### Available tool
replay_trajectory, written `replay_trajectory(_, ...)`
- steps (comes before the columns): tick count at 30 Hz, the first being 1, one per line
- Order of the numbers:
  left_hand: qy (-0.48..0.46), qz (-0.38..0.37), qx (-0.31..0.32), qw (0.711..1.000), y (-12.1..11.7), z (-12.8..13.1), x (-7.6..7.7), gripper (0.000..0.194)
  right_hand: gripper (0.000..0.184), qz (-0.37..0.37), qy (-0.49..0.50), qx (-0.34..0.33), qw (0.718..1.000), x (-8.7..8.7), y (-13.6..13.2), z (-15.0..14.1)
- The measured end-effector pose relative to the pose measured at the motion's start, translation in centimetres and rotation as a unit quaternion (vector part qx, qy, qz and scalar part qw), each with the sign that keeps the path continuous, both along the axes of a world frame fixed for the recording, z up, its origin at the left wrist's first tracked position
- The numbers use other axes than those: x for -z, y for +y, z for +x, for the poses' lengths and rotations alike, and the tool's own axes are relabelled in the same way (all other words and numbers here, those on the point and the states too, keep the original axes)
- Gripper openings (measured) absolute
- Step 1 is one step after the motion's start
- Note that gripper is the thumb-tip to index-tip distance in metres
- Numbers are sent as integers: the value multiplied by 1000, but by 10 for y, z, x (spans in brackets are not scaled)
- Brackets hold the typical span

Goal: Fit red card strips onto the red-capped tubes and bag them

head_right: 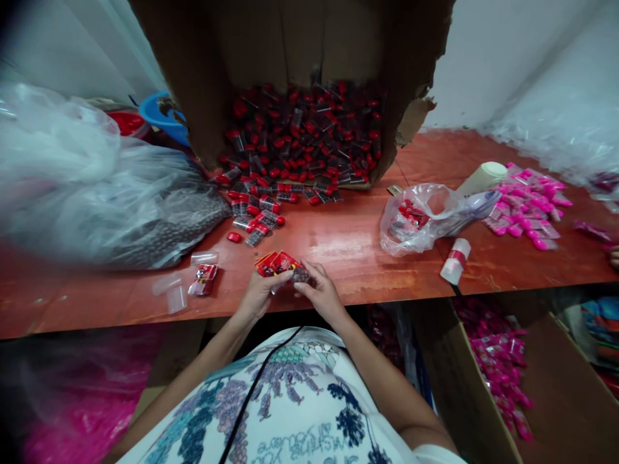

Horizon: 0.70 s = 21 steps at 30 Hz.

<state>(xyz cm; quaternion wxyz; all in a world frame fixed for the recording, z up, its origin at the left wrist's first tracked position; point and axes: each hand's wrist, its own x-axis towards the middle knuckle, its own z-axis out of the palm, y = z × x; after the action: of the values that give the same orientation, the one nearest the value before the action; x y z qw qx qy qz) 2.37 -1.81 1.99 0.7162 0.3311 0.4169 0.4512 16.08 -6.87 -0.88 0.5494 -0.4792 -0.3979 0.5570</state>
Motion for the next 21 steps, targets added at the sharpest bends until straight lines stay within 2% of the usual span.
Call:
replay_trajectory(2,-8,-7,29,1000,-2,2,2,26,52,0,-5,2,1000,0,1,-2)
replay_trajectory(5,-27,-36,37,998,-4,5,8,29,46,-6,-17,5,1000,3,2,1)
replay_trajectory(7,-43,-72,28,996,-3,3,12,27,47,-24,-42,19,999,9,1,13)
replay_trajectory(9,-54,-111,3,992,-2,-1,17,25,48,-44,-114,55,991,16,-1,35)
replay_trajectory(11,-55,-139,-27,988,0,-7,20,24,46,-51,-247,97,963,21,-3,60)
replay_trajectory(13,-48,-151,-51,986,1,-11,23,26,49,-49,-394,120,910,20,-5,76)
replay_trajectory(15,-42,-154,-71,985,0,-11,25,28,53,-14,-485,136,864,15,-4,74)
replay_trajectory(16,-42,-153,-81,984,0,-11,26,29,53,13,-498,131,857,12,-2,66)
replay_trajectory(17,-45,-150,-86,984,-1,-10,26,30,50,42,-489,115,864,9,0,54)
replay_trajectory(19,-63,-136,-83,985,-2,-8,27,30,40,82,-422,47,902,5,8,24)
replay_trajectory(21,-80,-117,-80,987,-3,-10,28,28,33,96,-353,6,930,4,17,-3)
